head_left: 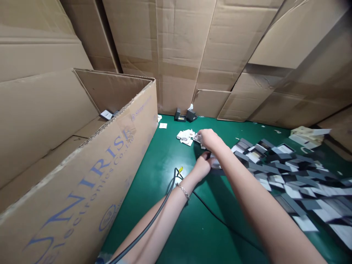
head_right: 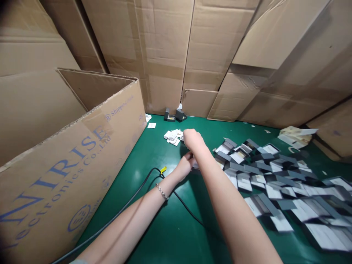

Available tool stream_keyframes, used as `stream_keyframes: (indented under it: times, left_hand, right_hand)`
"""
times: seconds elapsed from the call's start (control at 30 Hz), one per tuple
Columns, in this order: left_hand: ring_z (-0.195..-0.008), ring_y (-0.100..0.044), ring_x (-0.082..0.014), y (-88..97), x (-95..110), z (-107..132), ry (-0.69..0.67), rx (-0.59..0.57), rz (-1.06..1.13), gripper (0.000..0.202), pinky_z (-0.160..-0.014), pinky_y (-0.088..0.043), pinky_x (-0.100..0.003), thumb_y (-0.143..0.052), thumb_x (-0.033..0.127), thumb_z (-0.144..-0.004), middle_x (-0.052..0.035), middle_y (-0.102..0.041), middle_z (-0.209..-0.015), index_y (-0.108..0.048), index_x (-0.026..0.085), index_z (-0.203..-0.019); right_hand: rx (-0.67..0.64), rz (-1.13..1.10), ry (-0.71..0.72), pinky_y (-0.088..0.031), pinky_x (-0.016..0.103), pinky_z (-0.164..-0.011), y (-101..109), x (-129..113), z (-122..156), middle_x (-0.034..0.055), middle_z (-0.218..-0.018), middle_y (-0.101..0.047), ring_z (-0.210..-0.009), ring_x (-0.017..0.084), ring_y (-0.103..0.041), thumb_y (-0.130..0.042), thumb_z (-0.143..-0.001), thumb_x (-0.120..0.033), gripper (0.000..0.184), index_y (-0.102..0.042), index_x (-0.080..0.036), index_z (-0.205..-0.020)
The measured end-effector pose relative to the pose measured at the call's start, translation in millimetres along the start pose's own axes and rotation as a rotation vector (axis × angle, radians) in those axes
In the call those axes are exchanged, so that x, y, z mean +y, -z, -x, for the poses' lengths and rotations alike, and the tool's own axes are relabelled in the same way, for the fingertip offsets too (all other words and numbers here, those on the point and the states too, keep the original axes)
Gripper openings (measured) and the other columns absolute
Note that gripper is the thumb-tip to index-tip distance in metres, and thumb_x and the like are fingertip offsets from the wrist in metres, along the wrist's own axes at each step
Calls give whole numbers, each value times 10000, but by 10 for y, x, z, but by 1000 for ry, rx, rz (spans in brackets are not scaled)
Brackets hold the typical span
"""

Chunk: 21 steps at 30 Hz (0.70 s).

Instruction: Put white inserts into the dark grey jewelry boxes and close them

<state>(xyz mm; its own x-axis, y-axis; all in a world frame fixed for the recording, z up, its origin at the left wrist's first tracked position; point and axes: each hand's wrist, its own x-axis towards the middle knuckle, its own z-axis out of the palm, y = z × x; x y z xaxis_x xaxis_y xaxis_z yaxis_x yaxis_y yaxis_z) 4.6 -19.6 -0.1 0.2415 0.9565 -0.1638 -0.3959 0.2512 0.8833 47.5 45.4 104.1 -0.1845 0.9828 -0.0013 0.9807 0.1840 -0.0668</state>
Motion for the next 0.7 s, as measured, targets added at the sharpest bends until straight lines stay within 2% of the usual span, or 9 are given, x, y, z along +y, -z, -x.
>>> stream_keyframes:
  times: [0.07, 0.13, 0.23, 0.3, 0.4, 0.5, 0.7]
  left_hand:
    - [-695, -543, -123, -7, 28, 3, 18, 19, -1, 211, -682, -424, -252, -575, 130, -662, -32, -622, -797, -583, 139, -873]
    - [-668, -555, -123, -16, 68, 17, 61, -18, 55, 257, -651, -431, -254, -545, 136, -653, -27, -618, -786, -571, 138, -909]
    - [-621, -545, -114, -27, 147, 59, 107, -87, 139, 327, -598, -433, -240, -485, 123, -604, -13, -607, -746, -566, 147, -920]
    - [-602, -527, -103, -32, 198, 93, 99, -105, 163, 350, -578, -427, -222, -463, 116, -567, -6, -599, -721, -571, 148, -898]
    - [-625, -535, -107, -40, 255, 133, 77, -106, 162, 371, -573, -425, -211, -466, 125, -553, -9, -607, -730, -586, 143, -904]
    - [-657, -556, -117, -51, 283, 155, 86, -116, 143, 414, -581, -429, -213, -483, 135, -563, -18, -631, -769, -602, 145, -960]
    - [-711, -597, -131, -54, 289, 155, 87, -126, 117, 428, -639, -453, -232, -531, 145, -605, -45, -671, -867, -623, 147, -1023]
  right_hand:
    - [176, -96, 50, -409, 385, -886, 103, 55, 156, 125, -1013, -638, -965, 240, -585, -424, -781, -67, 341, -645, -160, -1023]
    - [468, -283, 63, -407, 375, -906, 179, 125, 388, 94, -1030, -630, -958, 214, -572, -432, -799, -128, 327, -626, -178, -1058]
    - [855, -584, -70, -457, 349, -836, 157, 267, 796, 74, -989, -624, -861, 183, -573, -443, -841, -260, 274, -609, -186, -1047]
    - [945, -731, -188, -480, 348, -788, 41, 366, 1018, 68, -964, -614, -813, 175, -572, -480, -825, -316, 270, -600, -187, -1031]
    - [920, -1006, -322, -510, 325, -679, -194, 465, 1186, 71, -996, -585, -716, 146, -566, -528, -787, -380, 321, -568, -187, -1040]
    - [822, -1200, -338, -524, 308, -641, -374, 475, 1202, 69, -995, -562, -692, 131, -561, -566, -743, -402, 385, -540, -190, -1064]
    - [548, -1390, -334, -520, 298, -620, -466, 423, 1171, 57, -960, -569, -618, 110, -563, -609, -670, -384, 480, -513, -193, -1101]
